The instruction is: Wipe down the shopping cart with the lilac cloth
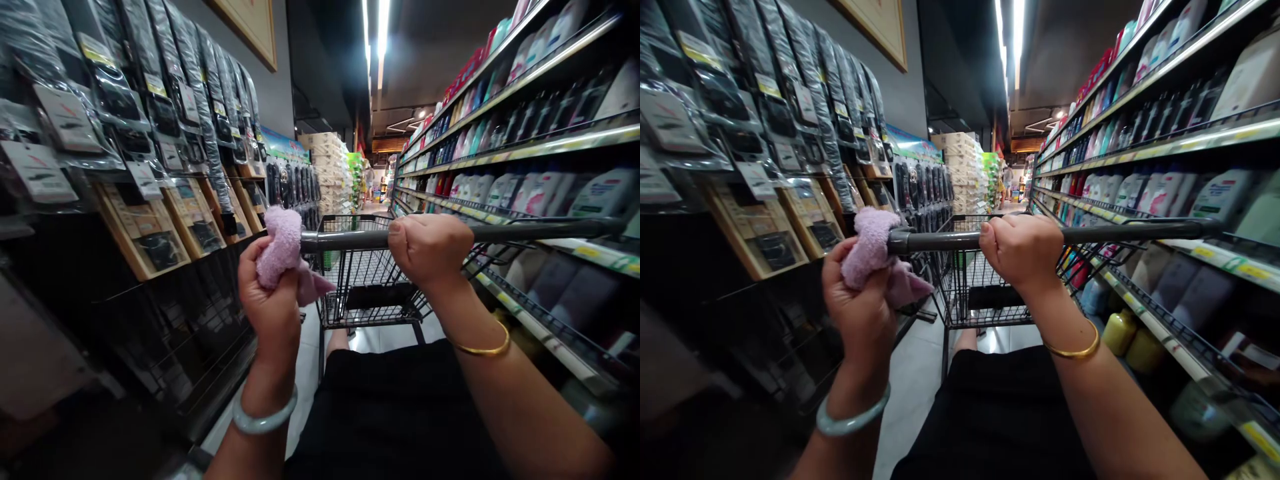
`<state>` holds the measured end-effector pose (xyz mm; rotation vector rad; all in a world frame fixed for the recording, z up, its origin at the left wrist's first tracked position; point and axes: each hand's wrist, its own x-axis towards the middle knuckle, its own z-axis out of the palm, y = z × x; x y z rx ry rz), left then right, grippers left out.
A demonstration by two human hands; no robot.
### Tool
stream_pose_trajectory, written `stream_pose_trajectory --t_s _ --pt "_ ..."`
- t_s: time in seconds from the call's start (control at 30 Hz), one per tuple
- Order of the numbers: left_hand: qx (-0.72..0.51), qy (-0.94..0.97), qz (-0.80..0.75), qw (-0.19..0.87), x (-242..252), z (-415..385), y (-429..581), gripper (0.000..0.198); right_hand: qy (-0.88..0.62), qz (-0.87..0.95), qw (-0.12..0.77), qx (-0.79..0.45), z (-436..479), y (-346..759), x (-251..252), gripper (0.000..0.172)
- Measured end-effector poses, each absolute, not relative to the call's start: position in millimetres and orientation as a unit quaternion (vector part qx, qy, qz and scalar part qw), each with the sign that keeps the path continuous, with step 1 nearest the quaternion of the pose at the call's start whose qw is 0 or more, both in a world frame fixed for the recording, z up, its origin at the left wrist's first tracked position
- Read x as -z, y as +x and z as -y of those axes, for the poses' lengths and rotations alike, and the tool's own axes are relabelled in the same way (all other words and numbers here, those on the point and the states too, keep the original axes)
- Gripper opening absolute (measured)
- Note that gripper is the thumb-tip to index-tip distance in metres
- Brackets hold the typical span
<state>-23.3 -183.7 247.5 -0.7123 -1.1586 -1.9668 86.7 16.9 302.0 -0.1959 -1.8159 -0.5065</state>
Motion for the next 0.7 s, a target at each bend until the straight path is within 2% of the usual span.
stream_pose_trajectory --t_s 0.07,0.2,0.4,0.7 --pt "0.808 -0.281 0.432 0.286 -242 178 -25 0.042 -0.088 0.779 0.585 0.207 -21 86 -301 0.053" --pt "0.823 -0.275 0.441 0.228 -240 172 -29 0.046 -0.098 0.781 0.584 0.198 -31 86 -299 0.051" --pt "0.819 -0.293 0.476 0.13 -262 148 -56 0.048 -0.126 0.779 0.588 0.18 -48 86 -301 0.053" --pt "0.807 -0.341 0.442 0.191 -267 126 -18 0.041 -0.161 0.81 0.549 0.125 -86 87 -303 0.053"
